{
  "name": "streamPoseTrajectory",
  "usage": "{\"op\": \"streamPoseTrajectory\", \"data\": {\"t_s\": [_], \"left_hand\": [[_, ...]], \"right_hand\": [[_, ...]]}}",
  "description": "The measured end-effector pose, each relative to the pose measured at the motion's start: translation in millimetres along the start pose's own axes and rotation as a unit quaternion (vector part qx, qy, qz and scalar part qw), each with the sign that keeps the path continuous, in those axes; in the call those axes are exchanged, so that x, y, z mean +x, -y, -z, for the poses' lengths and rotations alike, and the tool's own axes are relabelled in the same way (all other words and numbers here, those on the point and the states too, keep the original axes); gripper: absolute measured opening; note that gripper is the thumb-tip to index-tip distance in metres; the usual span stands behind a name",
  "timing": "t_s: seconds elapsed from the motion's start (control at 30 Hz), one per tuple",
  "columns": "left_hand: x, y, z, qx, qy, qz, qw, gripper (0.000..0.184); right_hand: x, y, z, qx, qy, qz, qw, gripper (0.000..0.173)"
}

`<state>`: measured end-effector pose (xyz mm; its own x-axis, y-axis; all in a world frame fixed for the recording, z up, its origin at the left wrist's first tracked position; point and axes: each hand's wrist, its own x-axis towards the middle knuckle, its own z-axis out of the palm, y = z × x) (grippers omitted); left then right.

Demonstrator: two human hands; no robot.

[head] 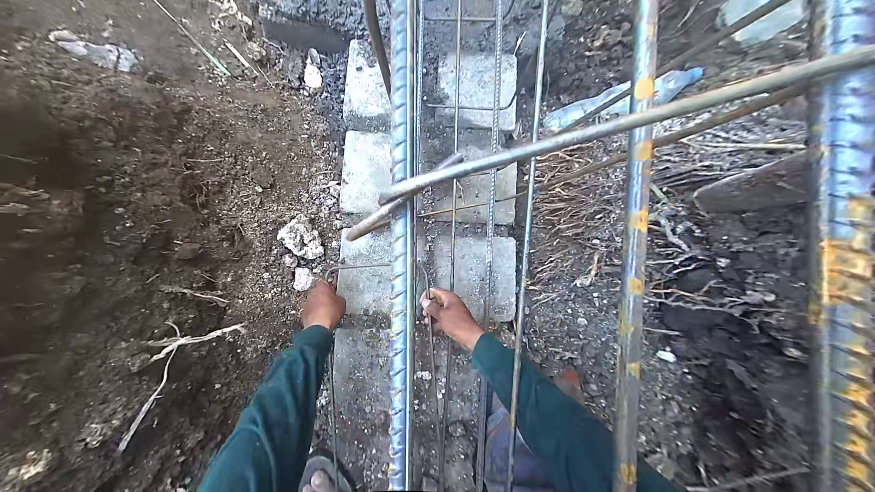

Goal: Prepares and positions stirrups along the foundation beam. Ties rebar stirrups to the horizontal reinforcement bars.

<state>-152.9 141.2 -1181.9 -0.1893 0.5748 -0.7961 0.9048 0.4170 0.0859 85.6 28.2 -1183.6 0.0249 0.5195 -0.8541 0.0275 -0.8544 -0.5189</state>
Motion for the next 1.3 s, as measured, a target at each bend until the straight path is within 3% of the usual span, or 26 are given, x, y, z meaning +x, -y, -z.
{"op": "streamPoseTrajectory", "data": {"t_s": [0.17,0.23,0.33,0.43,0.53,0.6,0.67,0.73,0.83,0.93,1.03,1.13,1.3], "left_hand": [[11,15,-8,-0.03,0.005,-0.018,0.999,0.049],[23,36,-9,-0.116,0.009,-0.024,0.993,0.044],[32,49,-2,-0.208,-0.002,0.046,0.977,0.033],[4,46,2,-0.254,-0.015,0.055,0.965,0.027],[-40,62,30,-0.232,-0.095,-0.015,0.968,0.028],[-73,68,65,-0.184,-0.092,-0.057,0.977,0.031],[-88,84,92,-0.175,-0.083,-0.074,0.978,0.027],[-106,92,111,-0.244,-0.054,-0.085,0.965,0.027],[-155,76,128,-0.343,-0.056,-0.106,0.932,0.028],[-186,50,125,-0.32,-0.077,-0.132,0.935,0.039],[-174,20,88,-0.303,-0.019,-0.128,0.944,0.053],[-136,-11,36,-0.302,0.024,-0.14,0.943,0.044],[-96,-33,-17,-0.272,0.058,-0.105,0.955,0.037]], "right_hand": [[3,12,-11,-0.052,0.005,-0.023,0.998,0.028],[13,9,-15,-0.079,-0.001,-0.009,0.997,0.03],[17,22,-20,-0.138,-0.014,0.007,0.99,0.039],[4,29,-20,-0.145,-0.001,0.014,0.989,0.039],[-22,26,-20,0.051,0.091,0.013,0.994,0.053],[-42,19,-17,0.161,0.203,-0.019,0.966,0.048],[-52,4,-17,0.189,0.3,-0.067,0.933,0.037],[-63,-14,-13,0.149,0.254,-0.114,0.949,0.035],[-97,-35,6,0.092,0.078,-0.172,0.978,0.042],[-145,-54,39,0.074,0.013,-0.179,0.981,0.04],[-181,-66,57,0.054,-0.019,-0.212,0.976,0.039],[-190,-67,63,0.016,-0.054,-0.24,0.969,0.037],[-175,-72,70,-0.052,-0.063,-0.189,0.979,0.039]]}}
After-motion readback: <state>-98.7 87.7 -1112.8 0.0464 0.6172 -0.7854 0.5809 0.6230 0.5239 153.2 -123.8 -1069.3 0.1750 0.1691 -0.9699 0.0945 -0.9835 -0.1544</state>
